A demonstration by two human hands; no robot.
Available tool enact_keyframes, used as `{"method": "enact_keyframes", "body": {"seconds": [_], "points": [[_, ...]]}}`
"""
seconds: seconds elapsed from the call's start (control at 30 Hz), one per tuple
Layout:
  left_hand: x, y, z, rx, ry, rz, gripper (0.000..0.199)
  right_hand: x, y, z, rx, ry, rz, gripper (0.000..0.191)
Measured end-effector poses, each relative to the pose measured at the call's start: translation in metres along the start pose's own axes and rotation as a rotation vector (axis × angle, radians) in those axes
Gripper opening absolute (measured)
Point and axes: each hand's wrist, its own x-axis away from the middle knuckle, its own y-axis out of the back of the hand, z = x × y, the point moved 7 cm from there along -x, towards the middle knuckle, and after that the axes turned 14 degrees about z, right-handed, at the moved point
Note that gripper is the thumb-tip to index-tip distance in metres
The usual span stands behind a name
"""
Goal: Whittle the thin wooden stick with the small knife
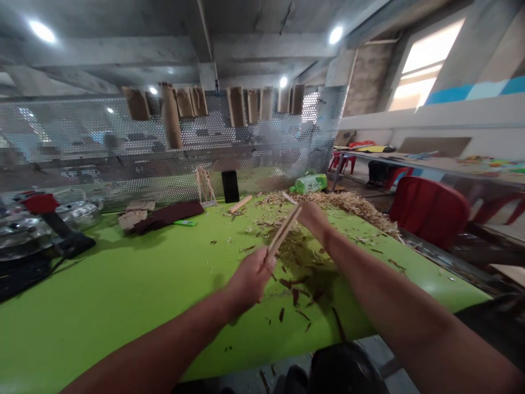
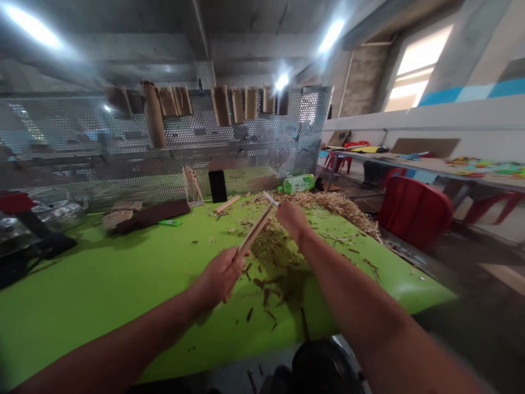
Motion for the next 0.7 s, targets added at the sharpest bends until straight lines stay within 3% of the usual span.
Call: {"method": "enact_keyframes", "body": {"seconds": [0.07, 0.13, 0.27, 0.43, 0.57, 0.7], "points": [[-0.002, -0.001, -0.001, 0.066, -0.027, 0.011, 0.027, -0.005, 0.008, -0.018, -0.025, -0.089, -0.018, 0.037], [-0.006, 0.009, 0.002, 0.186, -0.036, -0.044, 0.027, -0.002, 0.007, -0.017, -0.065, -0.116, -0.042, 0.039], [-0.014, 0.033, 0.009, 0.335, -0.032, -0.146, 0.027, 0.018, -0.015, 0.029, -0.033, 0.043, -0.030, 0.037], [-0.018, 0.035, 0.013, 0.359, -0.085, -0.127, 0.027, 0.049, -0.040, 0.079, 0.132, 0.258, 0.046, 0.032], [-0.020, 0.032, 0.013, 0.360, -0.117, -0.101, 0.022, 0.063, -0.045, 0.094, 0.240, 0.320, 0.082, 0.032], [-0.019, 0.033, 0.011, 0.339, -0.091, -0.101, 0.021, 0.065, -0.043, 0.095, 0.281, 0.300, 0.089, 0.034]]}}
